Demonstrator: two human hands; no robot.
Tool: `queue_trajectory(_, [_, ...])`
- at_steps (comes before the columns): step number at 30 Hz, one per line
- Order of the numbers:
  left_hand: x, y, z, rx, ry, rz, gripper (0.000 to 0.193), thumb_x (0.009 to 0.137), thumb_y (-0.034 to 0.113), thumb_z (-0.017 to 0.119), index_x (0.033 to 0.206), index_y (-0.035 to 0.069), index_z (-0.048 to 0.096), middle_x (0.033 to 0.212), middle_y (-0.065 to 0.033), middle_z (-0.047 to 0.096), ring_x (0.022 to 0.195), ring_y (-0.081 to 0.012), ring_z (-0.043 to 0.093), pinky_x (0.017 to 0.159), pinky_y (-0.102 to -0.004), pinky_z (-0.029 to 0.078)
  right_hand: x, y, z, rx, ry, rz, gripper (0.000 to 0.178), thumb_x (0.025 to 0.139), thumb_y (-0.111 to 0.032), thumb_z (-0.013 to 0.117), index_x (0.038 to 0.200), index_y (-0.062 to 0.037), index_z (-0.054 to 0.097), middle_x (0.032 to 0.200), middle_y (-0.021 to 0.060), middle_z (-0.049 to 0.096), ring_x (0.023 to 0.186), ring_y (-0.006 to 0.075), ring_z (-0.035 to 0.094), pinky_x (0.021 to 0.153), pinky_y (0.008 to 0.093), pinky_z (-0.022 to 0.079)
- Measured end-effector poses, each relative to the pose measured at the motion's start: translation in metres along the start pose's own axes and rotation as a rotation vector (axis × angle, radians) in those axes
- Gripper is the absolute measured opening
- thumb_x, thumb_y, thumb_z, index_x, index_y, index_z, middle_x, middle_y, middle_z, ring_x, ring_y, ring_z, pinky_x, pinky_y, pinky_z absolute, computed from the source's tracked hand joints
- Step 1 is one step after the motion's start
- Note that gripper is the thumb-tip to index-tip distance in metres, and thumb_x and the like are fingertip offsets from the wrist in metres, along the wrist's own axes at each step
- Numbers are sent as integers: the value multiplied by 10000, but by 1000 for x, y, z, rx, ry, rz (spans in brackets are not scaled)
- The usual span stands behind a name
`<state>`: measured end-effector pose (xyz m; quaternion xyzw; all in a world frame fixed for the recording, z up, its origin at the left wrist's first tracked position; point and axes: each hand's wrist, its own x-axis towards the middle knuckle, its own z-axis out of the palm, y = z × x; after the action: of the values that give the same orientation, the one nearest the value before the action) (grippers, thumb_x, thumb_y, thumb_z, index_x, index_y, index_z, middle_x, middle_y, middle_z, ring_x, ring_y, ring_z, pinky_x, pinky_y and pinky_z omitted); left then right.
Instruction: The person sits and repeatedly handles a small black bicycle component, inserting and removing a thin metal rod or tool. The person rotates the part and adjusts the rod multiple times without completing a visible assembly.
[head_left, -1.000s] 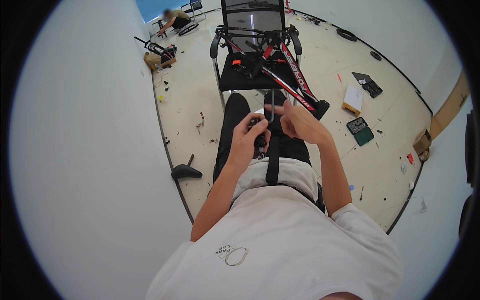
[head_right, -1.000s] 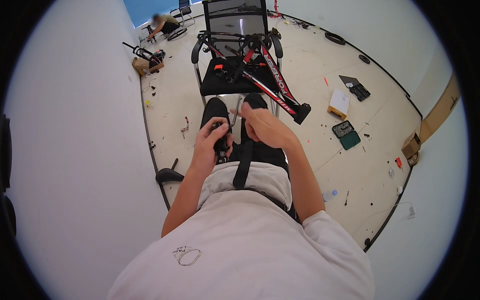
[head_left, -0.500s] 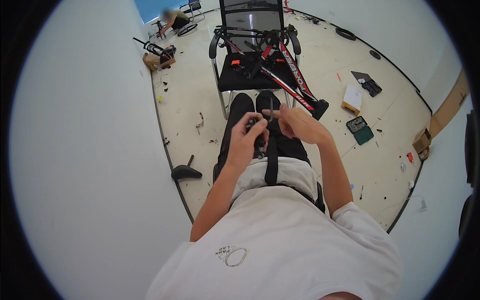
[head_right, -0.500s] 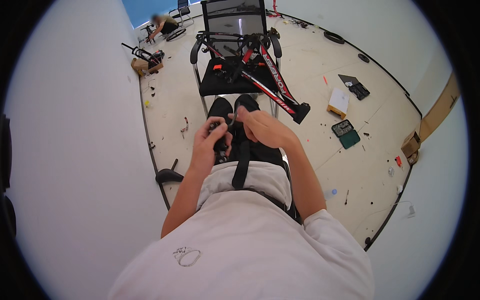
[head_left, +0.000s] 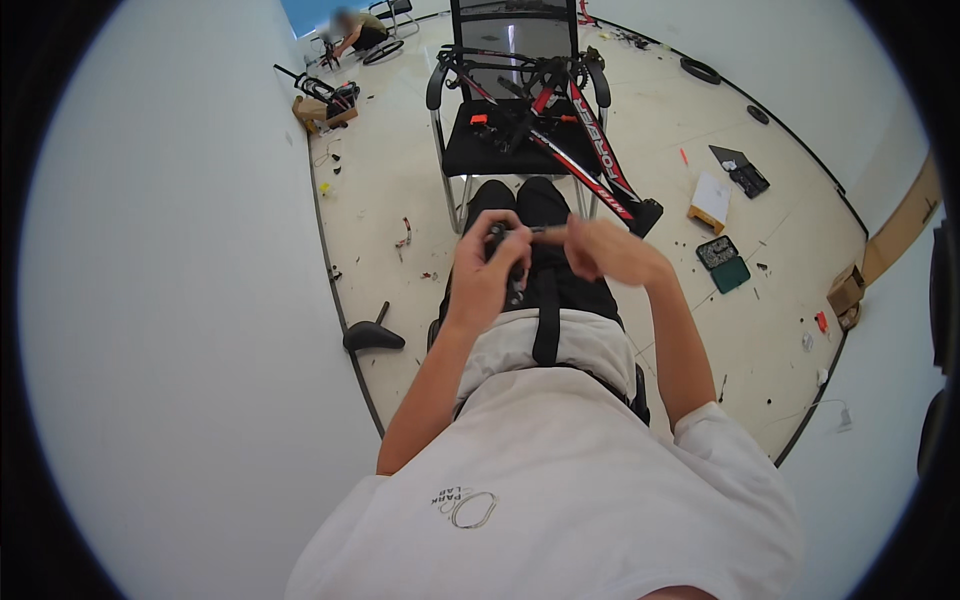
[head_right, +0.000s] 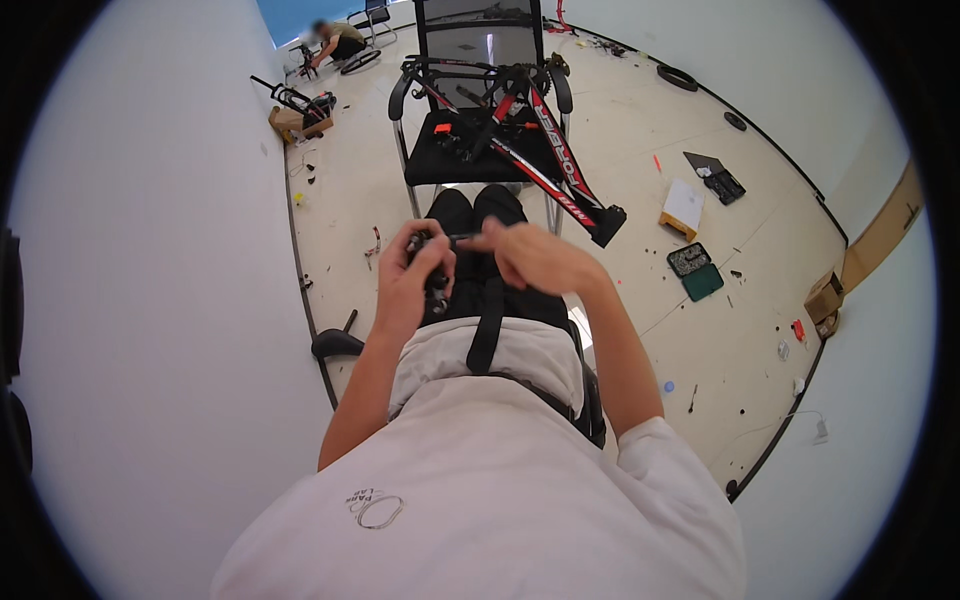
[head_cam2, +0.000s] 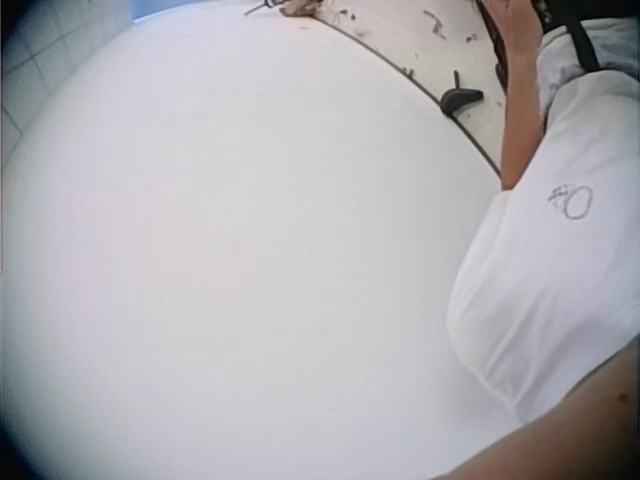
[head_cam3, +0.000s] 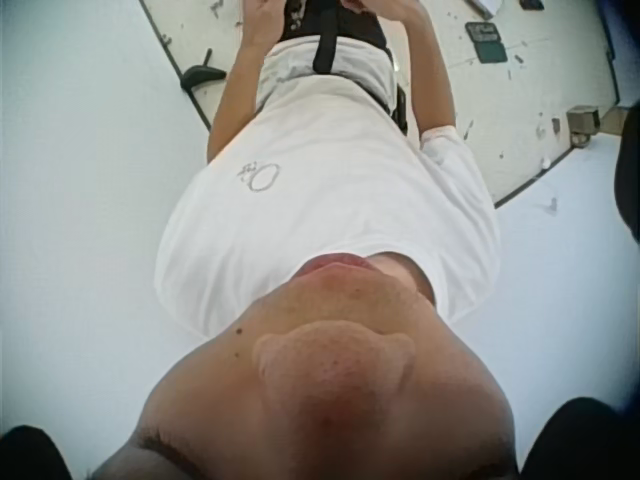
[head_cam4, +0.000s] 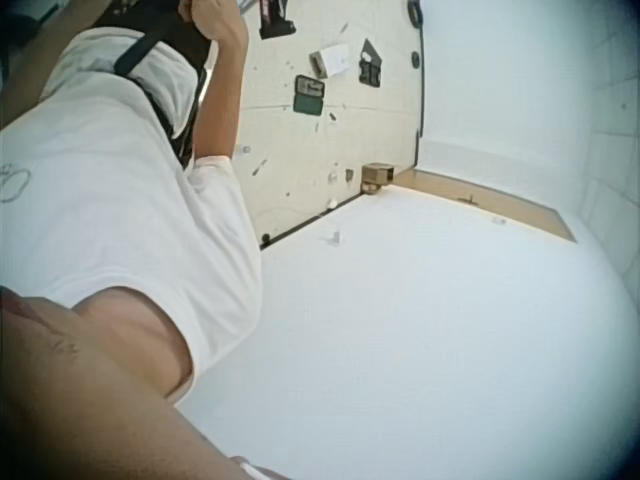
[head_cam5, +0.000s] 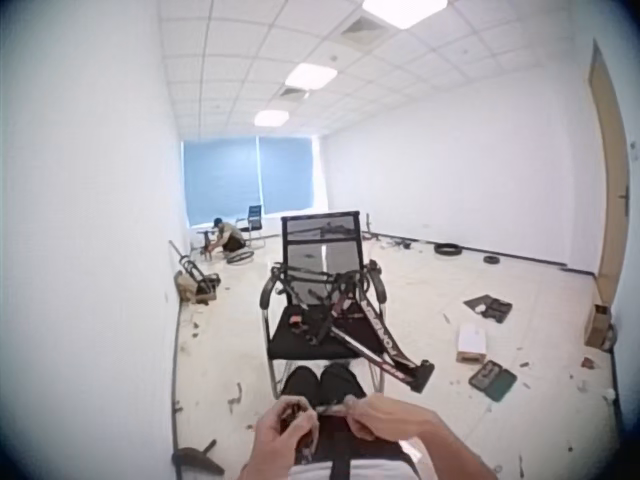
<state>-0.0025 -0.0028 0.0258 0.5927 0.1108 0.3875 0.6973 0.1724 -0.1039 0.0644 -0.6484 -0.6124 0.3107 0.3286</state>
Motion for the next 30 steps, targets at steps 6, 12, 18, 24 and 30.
queue_trajectory(6, [-6, -2, 6, 323, 5, 101, 162, 918, 170, 653, 968, 44, 565, 633, 47, 500, 542, -16, 423, 486, -204, 333, 13, -24, -10, 356, 175, -227, 897, 977, -681, 116, 1106, -15, 702, 519, -19, 303, 490, 87, 305, 483, 265, 257])
queue_trajectory(12, [-2, 3, -6, 284, 80, 109, 168, 914, 170, 655, 964, 35, 568, 673, 27, 531, 578, -20, 457, 500, -200, 360, -24, -5, 13, 265, -201, -209, 898, 979, -678, 118, 1081, -16, 716, 520, -36, 299, 478, 95, 299, 472, 270, 258])
queue_trajectory(18, [-6, -1, 3, 298, -12, 80, 134, 916, 146, 644, 975, 55, 567, 666, 22, 542, 573, -36, 488, 521, -201, 398, 17, 27, 2, 183, 15, 8, 844, 999, -629, 120, 1180, -21, 676, 515, -19, 373, 484, 103, 335, 486, 267, 299])
queue_trajectory(24, [-3, -10, 3, 285, 1, 90, 157, 909, 166, 662, 942, 39, 575, 646, 30, 526, 590, -25, 461, 536, -200, 364, 10, -30, -12, 382, 144, -226, 866, 975, -686, 139, 1237, -29, 637, 525, -47, 310, 480, 82, 280, 469, 254, 226])
queue_trajectory(30, [4, -8, -14, 231, 83, 78, 169, 911, 181, 664, 942, 44, 570, 652, 23, 541, 570, -22, 472, 504, -194, 359, -24, -19, 20, 234, -151, -343, 875, 948, -699, 170, 1049, -18, 711, 504, -28, 357, 444, 82, 298, 458, 256, 251])
